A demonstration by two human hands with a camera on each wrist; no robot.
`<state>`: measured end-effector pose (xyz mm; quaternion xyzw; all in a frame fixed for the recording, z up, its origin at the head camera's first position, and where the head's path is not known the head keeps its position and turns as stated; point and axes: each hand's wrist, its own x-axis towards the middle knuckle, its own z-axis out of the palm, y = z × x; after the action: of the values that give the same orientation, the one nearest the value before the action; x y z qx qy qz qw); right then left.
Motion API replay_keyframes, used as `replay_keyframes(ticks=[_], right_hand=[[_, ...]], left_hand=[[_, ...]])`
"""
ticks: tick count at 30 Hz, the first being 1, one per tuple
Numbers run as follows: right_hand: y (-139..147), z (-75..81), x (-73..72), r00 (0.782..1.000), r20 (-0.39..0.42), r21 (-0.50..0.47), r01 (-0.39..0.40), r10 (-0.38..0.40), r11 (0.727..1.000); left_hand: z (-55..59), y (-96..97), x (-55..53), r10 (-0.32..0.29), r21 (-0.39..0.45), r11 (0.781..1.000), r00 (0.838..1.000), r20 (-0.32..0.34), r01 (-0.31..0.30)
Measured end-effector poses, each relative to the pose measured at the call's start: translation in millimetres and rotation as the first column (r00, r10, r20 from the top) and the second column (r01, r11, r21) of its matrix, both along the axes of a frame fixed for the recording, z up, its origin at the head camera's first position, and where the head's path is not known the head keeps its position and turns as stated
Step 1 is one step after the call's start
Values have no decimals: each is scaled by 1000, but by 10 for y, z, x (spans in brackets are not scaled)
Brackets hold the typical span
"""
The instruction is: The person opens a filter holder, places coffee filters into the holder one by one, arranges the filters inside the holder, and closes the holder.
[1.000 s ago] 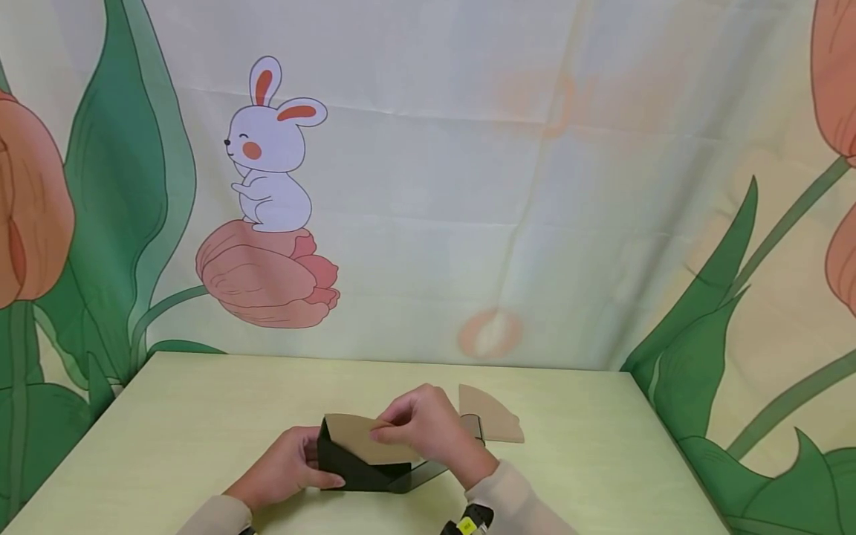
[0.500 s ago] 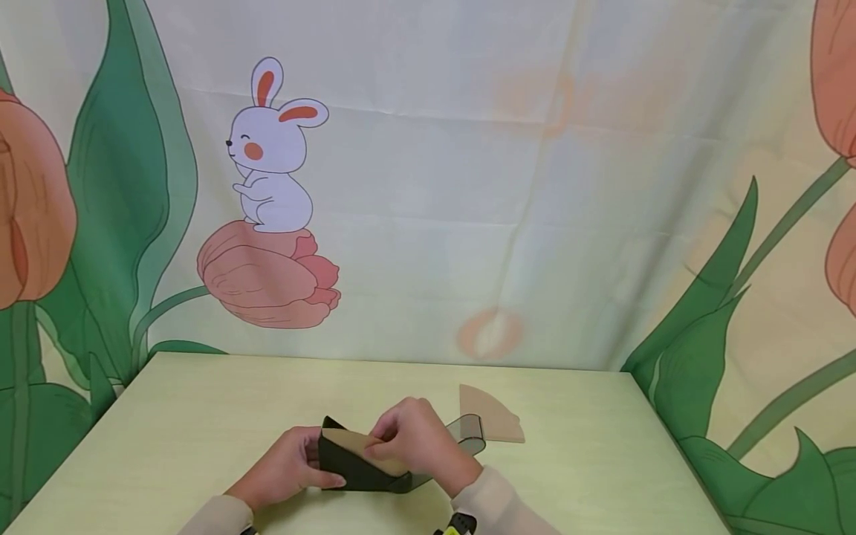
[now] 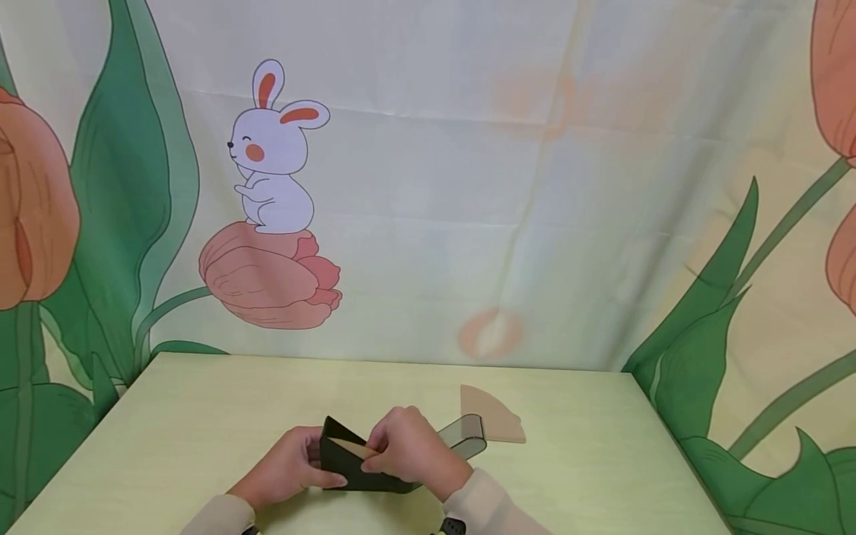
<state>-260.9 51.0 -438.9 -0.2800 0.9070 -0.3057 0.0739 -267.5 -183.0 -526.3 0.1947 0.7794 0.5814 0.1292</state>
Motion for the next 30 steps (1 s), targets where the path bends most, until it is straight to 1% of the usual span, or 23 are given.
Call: replay_keyframes(ticks=[7, 11, 14, 19, 22, 30], right_hand=[[-44, -34, 3, 1000, 5, 58, -15, 15, 998], [-49, -46, -2, 1000, 22, 61, -20, 19, 998], [-25, -28, -6, 1000, 20, 33, -19, 18, 999], [27, 8, -22, 1000, -22, -29, -20, 19, 999], [38, 8, -32, 997, -66, -35, -29, 27, 999], [47, 24, -57, 993, -103, -81, -72, 64, 994]], left_hand=[[-8, -2, 3, -2, 10, 1000, 1000, 7, 2], [-2, 2, 4, 4, 4, 1000, 1000, 9, -4], [4, 10, 8, 4, 8, 1000, 1000, 13, -4], [10, 14, 7, 9, 17, 1000, 1000, 26, -9], [4, 8, 5, 11, 16, 1000, 1000, 20, -11], [-8, -7, 6, 4, 19, 1000, 1000, 13, -5]])
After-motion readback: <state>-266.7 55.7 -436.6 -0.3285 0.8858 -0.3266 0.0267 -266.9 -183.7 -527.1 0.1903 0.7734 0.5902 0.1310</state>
